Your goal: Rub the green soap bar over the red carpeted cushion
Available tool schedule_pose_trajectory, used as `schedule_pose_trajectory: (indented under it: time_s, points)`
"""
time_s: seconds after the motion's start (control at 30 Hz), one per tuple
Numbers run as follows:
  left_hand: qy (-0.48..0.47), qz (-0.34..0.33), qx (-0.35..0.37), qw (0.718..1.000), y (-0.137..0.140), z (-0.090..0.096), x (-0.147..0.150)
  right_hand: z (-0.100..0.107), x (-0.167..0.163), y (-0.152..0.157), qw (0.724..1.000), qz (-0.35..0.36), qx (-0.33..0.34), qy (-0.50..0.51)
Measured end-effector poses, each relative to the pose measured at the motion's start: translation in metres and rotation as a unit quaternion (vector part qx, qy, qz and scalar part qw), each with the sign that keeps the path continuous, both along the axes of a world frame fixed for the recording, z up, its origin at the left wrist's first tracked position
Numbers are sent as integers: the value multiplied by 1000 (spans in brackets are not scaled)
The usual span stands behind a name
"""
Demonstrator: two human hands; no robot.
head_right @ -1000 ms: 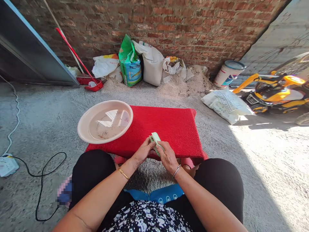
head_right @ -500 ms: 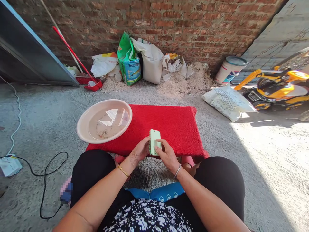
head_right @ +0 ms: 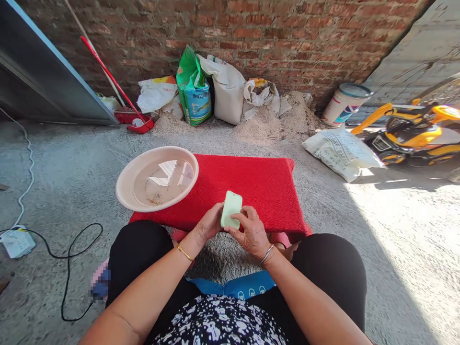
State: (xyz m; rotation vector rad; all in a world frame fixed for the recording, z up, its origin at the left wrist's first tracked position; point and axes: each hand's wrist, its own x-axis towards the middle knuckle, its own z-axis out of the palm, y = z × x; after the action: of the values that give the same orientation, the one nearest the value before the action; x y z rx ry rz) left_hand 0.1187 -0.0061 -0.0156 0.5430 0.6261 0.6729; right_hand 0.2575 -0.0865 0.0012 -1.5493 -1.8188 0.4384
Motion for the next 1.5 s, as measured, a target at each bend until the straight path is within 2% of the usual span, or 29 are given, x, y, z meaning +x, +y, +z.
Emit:
schedule_pose_trajectory:
  time_s: [0.2, 0.4, 0.73, 1.0, 1.17, 1.3, 1.4, 1.5]
  points:
    - [-14, 18, -3, 1000, -1, 2, 3, 0, 1, -1, 996, 47, 34, -74]
    - [-25, 60, 42, 997, -3, 4, 2, 7, 0, -1, 993, 60, 40, -93]
    - [-29, -40, 50, 998, 1, -8, -7, 12, 4, -1, 989, 71, 65, -110]
    - [39, -39, 48, 997, -2, -1, -5, 15, 3, -1, 990, 53, 106, -79]
    - [28, 4, 47, 998, -3, 1, -5, 8, 1, -4, 995, 34, 89, -24]
    - [-3, 68, 67, 995, 4, 7, -11, -1, 3, -4, 996, 31, 42, 69]
    - [-3, 117, 95, 988, 8, 14, -16, -5, 3, -3, 988, 14, -12, 153]
    - [0, 124, 122, 985, 9, 18, -21, -6, 3, -1, 968, -30, -65, 240]
